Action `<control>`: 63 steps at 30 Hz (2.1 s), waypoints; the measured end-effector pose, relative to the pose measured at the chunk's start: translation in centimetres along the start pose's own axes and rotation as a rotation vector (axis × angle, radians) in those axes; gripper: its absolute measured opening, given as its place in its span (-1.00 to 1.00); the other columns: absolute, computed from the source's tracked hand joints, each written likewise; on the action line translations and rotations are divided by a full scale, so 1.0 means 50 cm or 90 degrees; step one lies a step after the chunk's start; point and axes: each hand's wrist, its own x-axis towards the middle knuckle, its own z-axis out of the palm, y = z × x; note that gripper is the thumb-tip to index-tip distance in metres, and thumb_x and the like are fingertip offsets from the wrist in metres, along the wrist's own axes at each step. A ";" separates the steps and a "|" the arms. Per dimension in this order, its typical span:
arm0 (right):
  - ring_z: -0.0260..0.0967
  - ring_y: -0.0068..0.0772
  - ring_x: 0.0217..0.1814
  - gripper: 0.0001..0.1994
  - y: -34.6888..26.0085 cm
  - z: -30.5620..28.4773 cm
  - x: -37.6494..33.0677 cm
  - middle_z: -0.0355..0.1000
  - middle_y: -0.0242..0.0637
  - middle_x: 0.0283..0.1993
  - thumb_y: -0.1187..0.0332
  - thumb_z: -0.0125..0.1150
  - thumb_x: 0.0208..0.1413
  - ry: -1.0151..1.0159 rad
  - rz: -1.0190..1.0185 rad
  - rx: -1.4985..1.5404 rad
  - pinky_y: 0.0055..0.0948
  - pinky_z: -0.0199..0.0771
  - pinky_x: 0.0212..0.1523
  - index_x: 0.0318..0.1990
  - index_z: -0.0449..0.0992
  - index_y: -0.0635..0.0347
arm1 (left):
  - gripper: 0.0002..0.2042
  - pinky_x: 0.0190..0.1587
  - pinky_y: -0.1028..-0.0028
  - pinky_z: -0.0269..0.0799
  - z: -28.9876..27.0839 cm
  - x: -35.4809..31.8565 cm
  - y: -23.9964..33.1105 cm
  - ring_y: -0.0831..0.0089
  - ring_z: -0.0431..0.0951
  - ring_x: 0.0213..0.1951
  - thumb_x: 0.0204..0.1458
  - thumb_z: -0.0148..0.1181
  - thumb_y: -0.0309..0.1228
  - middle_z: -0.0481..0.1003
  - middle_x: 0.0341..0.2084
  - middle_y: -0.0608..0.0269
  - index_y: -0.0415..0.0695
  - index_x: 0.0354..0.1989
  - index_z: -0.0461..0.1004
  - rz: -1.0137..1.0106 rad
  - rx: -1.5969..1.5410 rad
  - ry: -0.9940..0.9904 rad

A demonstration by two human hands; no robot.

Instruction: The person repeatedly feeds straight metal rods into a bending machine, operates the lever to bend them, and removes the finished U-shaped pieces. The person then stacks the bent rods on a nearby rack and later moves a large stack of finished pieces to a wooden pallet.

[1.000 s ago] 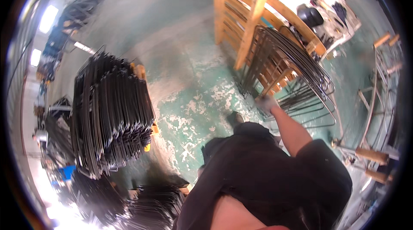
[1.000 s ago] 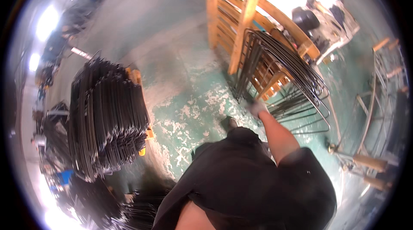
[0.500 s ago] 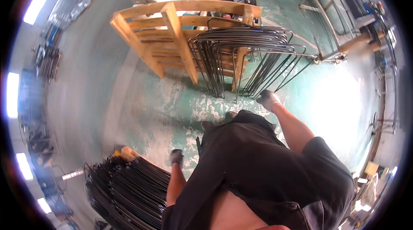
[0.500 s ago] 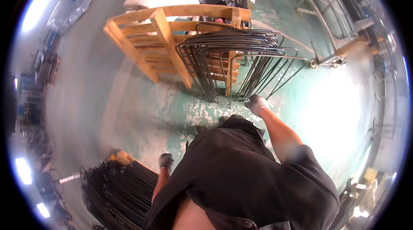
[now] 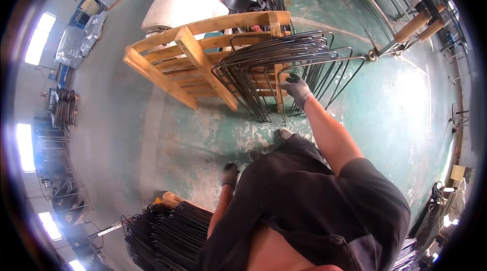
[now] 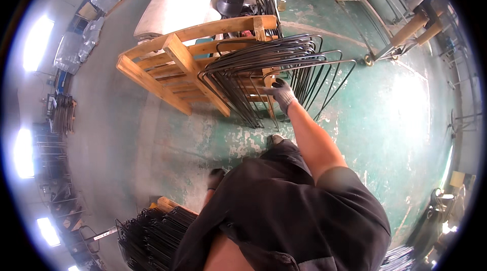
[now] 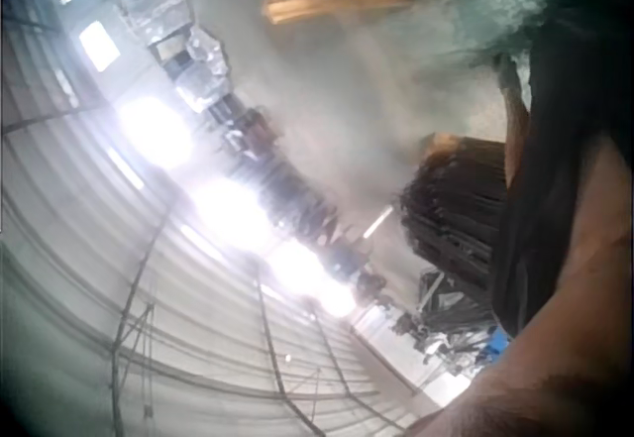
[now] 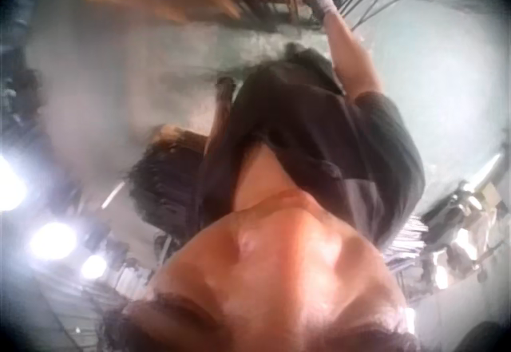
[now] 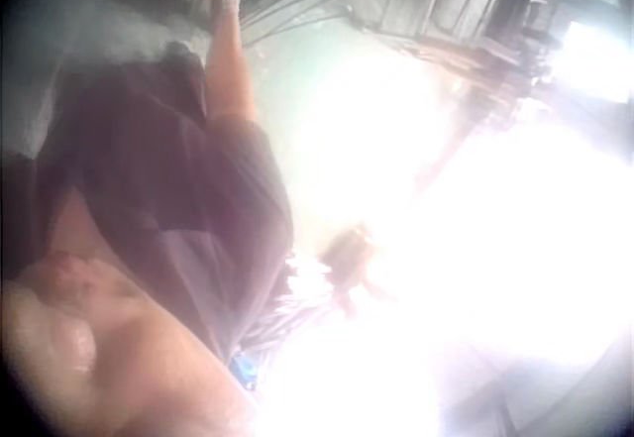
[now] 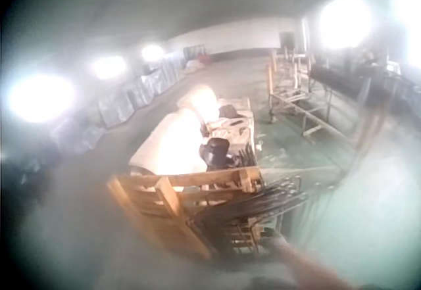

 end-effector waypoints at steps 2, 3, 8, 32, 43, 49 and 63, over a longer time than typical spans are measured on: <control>0.47 -0.31 0.30 -0.10 -0.017 0.031 0.053 0.48 -0.18 0.36 0.32 0.61 0.07 -0.022 0.005 -0.032 -0.32 0.45 0.29 0.53 0.23 0.28 | -0.65 0.07 0.22 0.56 0.113 -0.034 -0.062 0.17 0.72 0.04 0.15 0.35 -0.07 0.73 -0.09 0.10 0.04 0.02 0.70 -0.053 0.236 0.011; 0.49 -0.32 0.28 -0.14 -0.032 0.044 0.069 0.51 -0.19 0.33 0.33 0.61 0.07 -0.069 0.009 -0.041 -0.34 0.46 0.27 0.50 0.28 0.28 | -0.65 0.04 0.23 0.57 0.115 -0.041 -0.082 0.21 0.73 -0.01 0.14 0.35 -0.09 0.74 -0.14 0.13 0.00 -0.01 0.70 -0.039 0.164 -0.016; 0.60 -0.47 -0.07 -0.72 -0.097 0.166 0.071 0.65 -0.32 -0.06 0.43 0.52 0.18 -0.065 0.052 0.119 -0.56 0.55 -0.04 0.01 0.64 0.29 | -0.69 -0.27 0.32 0.59 0.024 -0.166 0.031 0.44 0.68 -0.37 0.08 0.30 -0.27 0.70 -0.32 0.17 -0.24 -0.11 0.69 -0.141 -0.119 0.131; 0.50 -0.06 0.19 -0.82 -0.321 -0.022 0.180 0.60 -0.25 0.04 0.31 0.28 0.22 0.153 -0.571 -0.975 -0.11 0.54 0.18 -0.06 0.63 0.08 | -0.70 -0.23 0.36 0.61 0.073 -0.179 0.067 0.47 0.69 -0.34 0.04 0.32 -0.24 0.72 -0.38 0.18 -0.20 -0.19 0.73 -0.207 -0.027 0.170; 0.52 -0.03 0.17 -0.75 -0.380 -0.049 0.183 0.60 -0.10 0.04 0.41 0.14 0.24 0.054 -0.499 -1.242 -0.12 0.59 0.15 0.01 0.61 0.21 | -0.68 -0.15 0.33 0.61 0.125 -0.157 0.017 0.36 0.72 -0.29 0.08 0.28 -0.16 0.74 -0.36 0.15 -0.13 -0.18 0.74 -0.175 -0.012 0.162; 0.52 0.02 0.20 -0.74 -0.394 -0.153 0.149 0.57 -0.06 0.06 0.43 0.20 0.18 0.049 -0.513 -1.269 -0.08 0.58 0.19 0.02 0.59 0.20 | -0.67 -0.02 0.20 0.62 0.140 -0.195 0.023 0.11 0.76 -0.11 0.04 0.31 -0.11 0.74 -0.24 -0.01 -0.04 -0.15 0.75 -0.171 0.072 0.126; 0.48 0.04 0.25 -0.75 -0.413 -0.142 0.126 0.56 -0.09 0.09 0.30 0.19 0.30 0.007 -0.441 -1.076 0.00 0.51 0.24 0.06 0.59 0.10 | -0.76 -0.28 0.43 0.49 0.203 -0.178 0.115 0.50 0.59 -0.39 0.09 0.24 -0.37 0.63 -0.44 0.25 -0.22 -0.16 0.68 -0.210 -0.247 0.177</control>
